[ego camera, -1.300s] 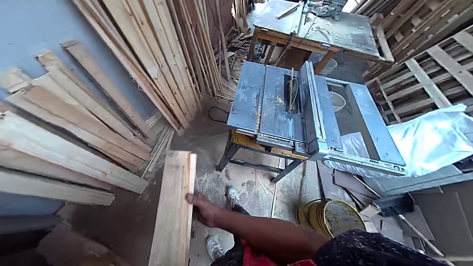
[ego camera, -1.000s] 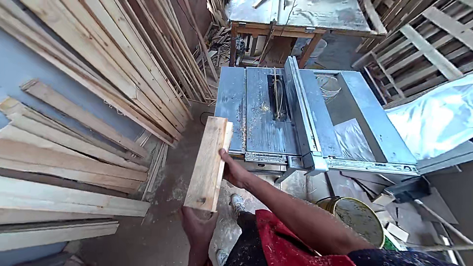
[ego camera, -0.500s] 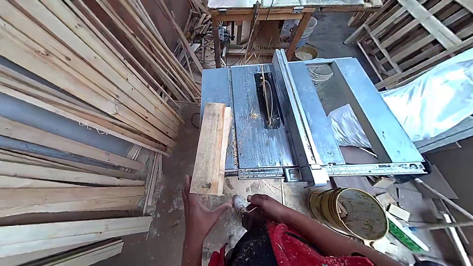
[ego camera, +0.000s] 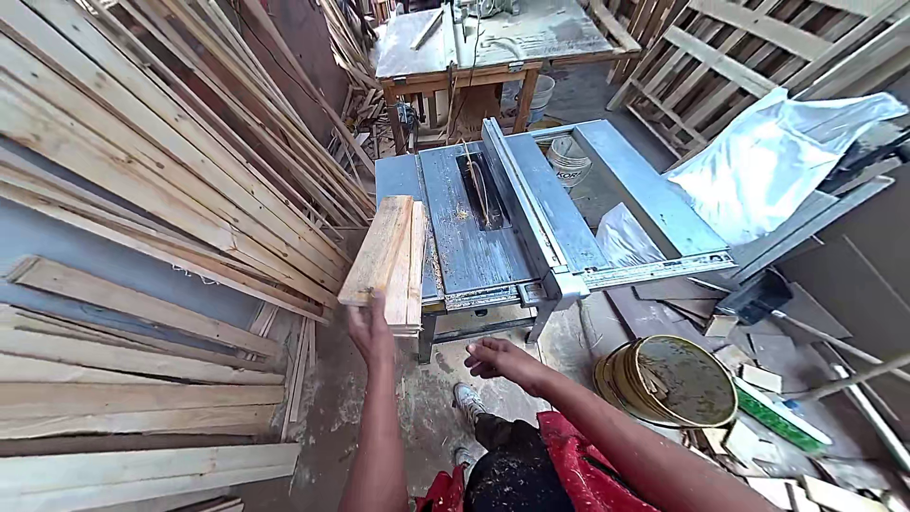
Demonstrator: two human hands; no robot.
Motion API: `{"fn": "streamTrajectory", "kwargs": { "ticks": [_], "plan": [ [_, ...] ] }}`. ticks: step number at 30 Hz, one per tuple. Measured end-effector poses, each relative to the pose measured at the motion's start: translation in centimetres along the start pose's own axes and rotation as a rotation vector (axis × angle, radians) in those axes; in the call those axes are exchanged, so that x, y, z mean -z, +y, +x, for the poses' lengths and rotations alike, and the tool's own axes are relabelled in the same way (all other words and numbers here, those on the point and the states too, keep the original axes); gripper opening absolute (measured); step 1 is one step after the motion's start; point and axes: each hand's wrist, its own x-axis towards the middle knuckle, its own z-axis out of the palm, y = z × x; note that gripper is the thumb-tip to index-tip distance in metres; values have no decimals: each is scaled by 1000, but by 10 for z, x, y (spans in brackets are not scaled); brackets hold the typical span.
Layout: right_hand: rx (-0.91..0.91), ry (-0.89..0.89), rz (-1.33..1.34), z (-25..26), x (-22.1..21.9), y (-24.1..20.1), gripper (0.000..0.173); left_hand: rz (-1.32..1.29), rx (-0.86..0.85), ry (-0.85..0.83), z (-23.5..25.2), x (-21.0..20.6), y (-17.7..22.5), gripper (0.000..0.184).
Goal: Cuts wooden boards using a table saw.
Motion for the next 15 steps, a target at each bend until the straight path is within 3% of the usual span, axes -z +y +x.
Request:
{"fn": "streamTrajectory", "kwargs": {
  "ticks": [3,6,9,15],
  "plan": [
    [141,26,81,-20,-13,-25,35,210,-88,65,-2,0,13,37],
    [237,46,241,-44,-27,-54,46,647,-434,-22,-35,8,26,33],
    [299,-16,400,-45,-30,-65,60,787,-657,-97,-79,5,18,36],
    [308,114,552,-38,-29,-28,30,793,-606,-264,-143,-3,-20,33]
  ]
}}
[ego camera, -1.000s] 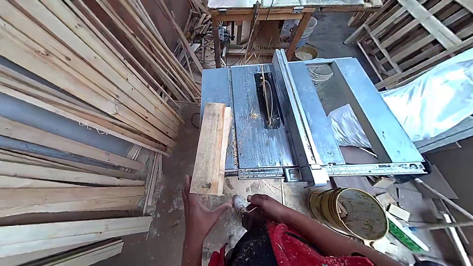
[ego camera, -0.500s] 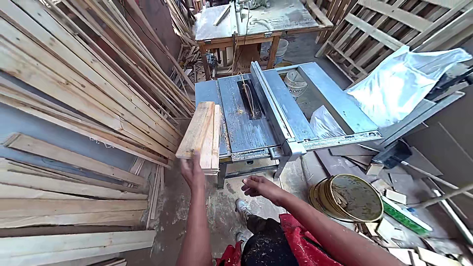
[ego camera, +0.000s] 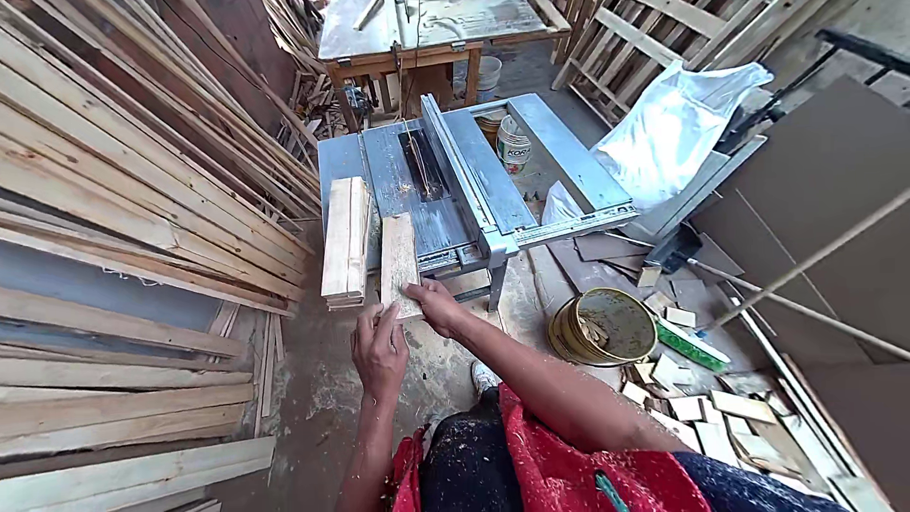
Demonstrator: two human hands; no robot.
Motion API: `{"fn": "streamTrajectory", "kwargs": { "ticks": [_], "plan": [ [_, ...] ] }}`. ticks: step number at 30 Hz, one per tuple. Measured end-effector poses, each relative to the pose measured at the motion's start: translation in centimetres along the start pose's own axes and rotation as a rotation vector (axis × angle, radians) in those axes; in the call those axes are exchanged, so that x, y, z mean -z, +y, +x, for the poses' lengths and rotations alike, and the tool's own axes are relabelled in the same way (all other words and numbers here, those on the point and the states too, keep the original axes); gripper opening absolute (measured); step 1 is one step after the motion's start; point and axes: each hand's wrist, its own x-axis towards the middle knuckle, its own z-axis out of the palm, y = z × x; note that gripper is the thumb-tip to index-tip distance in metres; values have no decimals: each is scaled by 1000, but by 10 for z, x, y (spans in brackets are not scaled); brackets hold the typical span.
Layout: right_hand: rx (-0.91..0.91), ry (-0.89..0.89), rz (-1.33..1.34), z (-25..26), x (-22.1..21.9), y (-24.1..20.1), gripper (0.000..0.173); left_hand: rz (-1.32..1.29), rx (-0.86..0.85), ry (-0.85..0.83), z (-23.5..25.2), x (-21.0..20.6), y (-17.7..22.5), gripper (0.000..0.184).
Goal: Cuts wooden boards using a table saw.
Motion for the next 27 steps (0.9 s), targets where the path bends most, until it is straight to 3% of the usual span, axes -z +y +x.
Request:
{"fn": "streamTrajectory", "kwargs": {
  "ticks": [3,7,11,13,15,18,21,24,27],
  "plan": [
    [54,-1,-209,-18,30,5,30,-76,34,-173,-18,-13,4,40],
    [111,87,-706,-39,62,-12,38,-169,172,-441,-23,-45,32,87],
    [79,-14,-1046,-41,83,-24,66,-353,324,-347,-17,-85,64,79],
    [95,-142,-1193,-36,97,-35,73,-708,588,-272,-10,-99,67,83],
    [224,-253,-1417,-32,115,-45,72,-1082,869,-200,-8,-109,64,86],
    [400,-390,-1722,-19,144,-55,92,-1281,1114,-187,-12,-122,65,74],
    [343,-508,-1912,0,162,-65,120,-1246,1096,-218,-15,-139,77,66],
    [344,-545,-1999,15,173,-73,132,-1231,1002,-248,-12,-153,95,75],
    [330,-513,-2114,20,178,-80,139,-1147,929,-365,-7,-163,101,72]
  ]
}}
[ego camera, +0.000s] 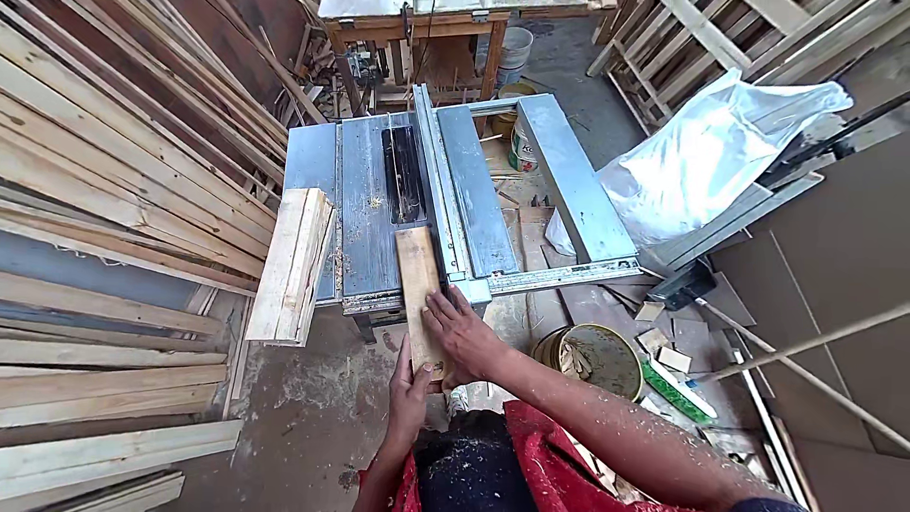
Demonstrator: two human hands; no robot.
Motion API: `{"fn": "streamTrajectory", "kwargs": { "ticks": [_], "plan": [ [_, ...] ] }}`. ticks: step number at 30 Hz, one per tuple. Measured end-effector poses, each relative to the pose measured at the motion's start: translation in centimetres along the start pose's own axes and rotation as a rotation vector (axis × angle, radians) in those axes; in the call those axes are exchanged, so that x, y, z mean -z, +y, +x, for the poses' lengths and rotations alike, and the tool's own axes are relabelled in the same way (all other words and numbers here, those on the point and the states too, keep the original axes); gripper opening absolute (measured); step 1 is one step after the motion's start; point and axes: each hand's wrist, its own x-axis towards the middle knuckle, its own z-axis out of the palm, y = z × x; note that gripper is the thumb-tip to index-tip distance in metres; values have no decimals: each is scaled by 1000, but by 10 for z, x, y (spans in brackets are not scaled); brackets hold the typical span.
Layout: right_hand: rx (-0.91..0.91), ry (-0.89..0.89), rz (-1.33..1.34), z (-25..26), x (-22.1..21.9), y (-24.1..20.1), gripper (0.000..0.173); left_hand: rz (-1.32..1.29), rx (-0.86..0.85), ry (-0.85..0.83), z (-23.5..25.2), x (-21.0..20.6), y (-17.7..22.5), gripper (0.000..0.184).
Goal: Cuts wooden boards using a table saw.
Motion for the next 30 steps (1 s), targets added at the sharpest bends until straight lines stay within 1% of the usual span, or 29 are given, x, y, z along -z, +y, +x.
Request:
{"fn": "streamTrajectory", "kwargs": {
  "ticks": [4,7,9,11,13,15,17,20,22,24,26,30],
  "plan": [
    [-38,-14,-50,1,0,7,132,127,60,-46,19,-5,13,71],
    [-102,-49,-140,14,11,9,132,235,103,-55,39,-4,23,71],
    [-138,-71,-181,28,25,16,125,286,120,-70,60,-5,29,73],
    [-155,-74,-212,42,36,21,120,299,126,-90,75,-4,35,76],
    [-158,-87,-242,51,40,23,119,316,120,-118,84,0,36,78],
    [-167,-86,-248,51,43,21,119,450,101,-149,84,7,36,76],
    [-170,-61,-252,50,44,22,121,713,0,-184,84,23,39,69],
    [-169,-39,-241,52,44,25,119,1068,-236,-234,80,43,49,62],
    [-169,-32,-237,54,44,28,118,1215,-352,-251,82,44,49,58],
    [-170,-44,-245,58,46,30,120,1331,-460,-236,87,41,49,53],
    [-172,-49,-252,61,49,34,119,1404,-500,-219,90,39,50,52],
    [-181,-47,-246,71,54,43,120,1467,-482,-213,95,34,65,51]
  ]
}}
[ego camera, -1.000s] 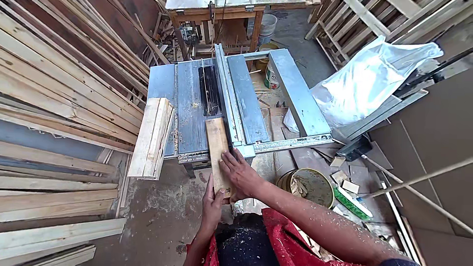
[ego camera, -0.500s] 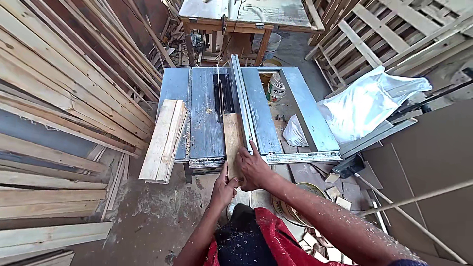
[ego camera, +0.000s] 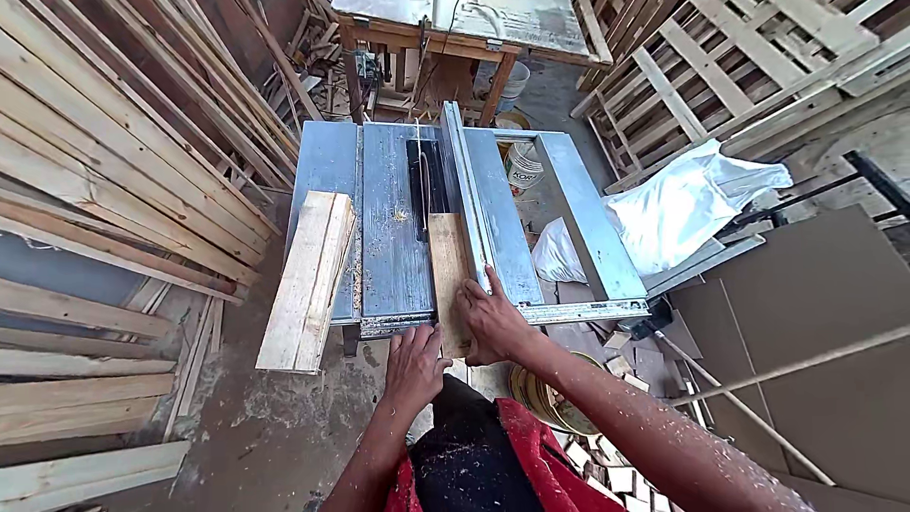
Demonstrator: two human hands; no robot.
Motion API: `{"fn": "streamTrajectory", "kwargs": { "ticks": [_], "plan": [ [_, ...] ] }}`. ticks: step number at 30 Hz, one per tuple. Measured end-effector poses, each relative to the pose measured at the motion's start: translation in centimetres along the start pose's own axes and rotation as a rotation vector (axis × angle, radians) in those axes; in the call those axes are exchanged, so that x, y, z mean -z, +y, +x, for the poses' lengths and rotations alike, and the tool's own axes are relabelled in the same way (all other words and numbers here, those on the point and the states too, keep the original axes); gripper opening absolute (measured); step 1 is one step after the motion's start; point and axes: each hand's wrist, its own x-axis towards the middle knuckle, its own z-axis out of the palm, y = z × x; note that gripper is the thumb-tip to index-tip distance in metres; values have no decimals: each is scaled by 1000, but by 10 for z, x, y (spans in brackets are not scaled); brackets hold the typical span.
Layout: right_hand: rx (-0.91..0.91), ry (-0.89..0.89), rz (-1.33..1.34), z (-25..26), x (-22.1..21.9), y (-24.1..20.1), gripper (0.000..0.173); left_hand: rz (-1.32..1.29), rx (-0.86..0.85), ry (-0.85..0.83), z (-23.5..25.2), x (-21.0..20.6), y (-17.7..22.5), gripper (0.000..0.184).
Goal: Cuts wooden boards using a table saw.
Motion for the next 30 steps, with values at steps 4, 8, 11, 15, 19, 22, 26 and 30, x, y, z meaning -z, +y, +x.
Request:
{"fn": "streamTrajectory", "kwargs": {
  "ticks": [4,8,11,15,19,22,26,30],
  "plan": [
    [-4,-11,-4,17,2,10,119,23,23,-27,23,3,-6,51],
    [-19,-51,22,34,9,22,115,25,56,-32,48,1,-13,51],
    [-26,-40,38,43,10,29,116,-39,94,-113,60,23,-18,51],
    [-26,-60,84,52,9,35,116,-321,192,158,79,140,-40,35],
    [-22,-87,139,61,2,40,116,-449,343,595,177,243,-70,37],
    [-34,-118,233,73,-4,44,116,-479,344,447,297,262,-97,43],
    [-51,-65,350,87,-11,49,123,-521,385,141,433,217,-124,58],
    [-70,-18,377,90,-10,53,126,-515,440,-40,501,184,-127,74]
  ]
}}
